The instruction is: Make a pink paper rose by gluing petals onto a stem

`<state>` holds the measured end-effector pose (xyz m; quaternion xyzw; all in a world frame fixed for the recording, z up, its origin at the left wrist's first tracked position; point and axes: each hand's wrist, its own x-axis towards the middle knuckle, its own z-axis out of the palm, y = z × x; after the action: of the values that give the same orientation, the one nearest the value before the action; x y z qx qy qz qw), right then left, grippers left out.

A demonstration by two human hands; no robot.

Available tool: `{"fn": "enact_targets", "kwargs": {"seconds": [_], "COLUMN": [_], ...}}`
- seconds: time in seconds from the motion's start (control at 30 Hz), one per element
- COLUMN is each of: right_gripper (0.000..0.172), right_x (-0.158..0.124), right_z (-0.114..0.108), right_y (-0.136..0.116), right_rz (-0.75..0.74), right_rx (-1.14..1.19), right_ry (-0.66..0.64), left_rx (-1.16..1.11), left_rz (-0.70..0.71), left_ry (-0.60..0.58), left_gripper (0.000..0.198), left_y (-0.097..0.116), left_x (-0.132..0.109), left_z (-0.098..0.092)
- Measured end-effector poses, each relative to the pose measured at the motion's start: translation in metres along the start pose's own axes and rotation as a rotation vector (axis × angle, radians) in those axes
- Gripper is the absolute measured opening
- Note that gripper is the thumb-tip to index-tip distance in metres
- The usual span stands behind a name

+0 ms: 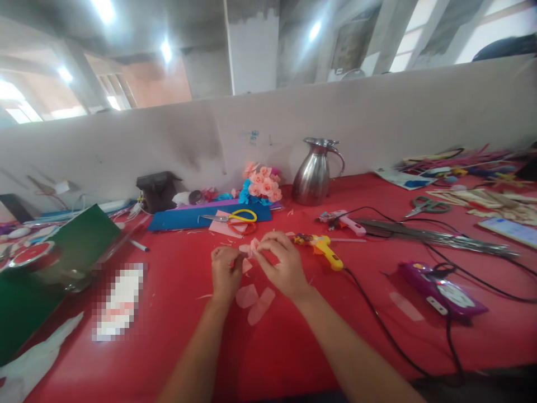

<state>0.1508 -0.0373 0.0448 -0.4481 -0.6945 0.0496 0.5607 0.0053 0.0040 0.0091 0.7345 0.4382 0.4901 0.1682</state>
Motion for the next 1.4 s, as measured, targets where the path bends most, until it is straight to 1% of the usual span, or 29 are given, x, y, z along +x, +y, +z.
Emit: {"fn": "enact_targets", "kwargs": {"seconds": [0.1,0.17,0.27,0.3,0.37,0.43,0.5,0.57,0.67,0.8,1.03,1.27,1.33,1.4], "right_gripper": [0.009,0.009,0.006,0.004,0.003,0.007,0.012,0.015,0.015,0.012,0.010,0.009,0.009,0.010], "right_x": [-0.004,-0.005,-0.004,-0.003,-0.001,0.001,0.003,0.005,0.006,0.007,0.006,0.007,0.007,0.007], "right_z": [0.001,0.002,0.002,0.002,0.002,0.002,0.002,0.003,0.003,0.002,0.001,0.000,0.000,0.000], "right_y": [0.001,0.001,0.000,0.001,0.002,0.003,0.004,0.005,0.003,0.002,0.006,0.004,0.004,0.006], "right_rz": [-0.036,-0.036,0.018,0.065,0.212,0.387,0.528,0.613,0.679,0.712,0.663,0.680,0.675,0.649], "right_rx": [-0.092,-0.115,-0.014,0.051,0.216,0.414,0.583,0.675,0.729,0.777,0.647,0.675,0.665,0.611], "right_ry": [0.019,0.032,0.061,0.070,0.062,-0.008,-0.096,-0.139,-0.132,-0.119,-0.144,-0.206,-0.198,-0.181], "left_rx": [0.042,0.064,0.086,0.094,0.116,0.146,0.176,0.198,0.210,0.218,0.239,0.256,0.253,0.232], "left_rz": [0.049,0.083,0.131,0.148,0.182,0.206,0.225,0.241,0.252,0.265,0.274,0.278,0.259,0.209], "left_ry": [0.070,0.094,0.115,0.122,0.137,0.148,0.154,0.162,0.175,0.180,0.218,0.284,0.271,0.226], "left_gripper": [0.021,0.022,0.021,0.021,0.021,0.021,0.021,0.019,0.018,0.017,0.017,0.016,0.017,0.020], "left_y": [0.000,-0.001,-0.003,-0.004,-0.004,-0.003,-0.003,-0.003,-0.003,-0.002,-0.006,-0.005,-0.006,-0.008], "left_x": [-0.001,-0.001,-0.001,-0.001,-0.001,-0.001,-0.001,-0.001,-0.001,-0.001,0.000,-0.001,-0.001,-0.001], "left_z": [-0.001,-0.001,0.000,0.000,0.000,0.000,-0.001,-0.001,-0.002,-0.003,-0.003,-0.004,-0.003,-0.001]}}
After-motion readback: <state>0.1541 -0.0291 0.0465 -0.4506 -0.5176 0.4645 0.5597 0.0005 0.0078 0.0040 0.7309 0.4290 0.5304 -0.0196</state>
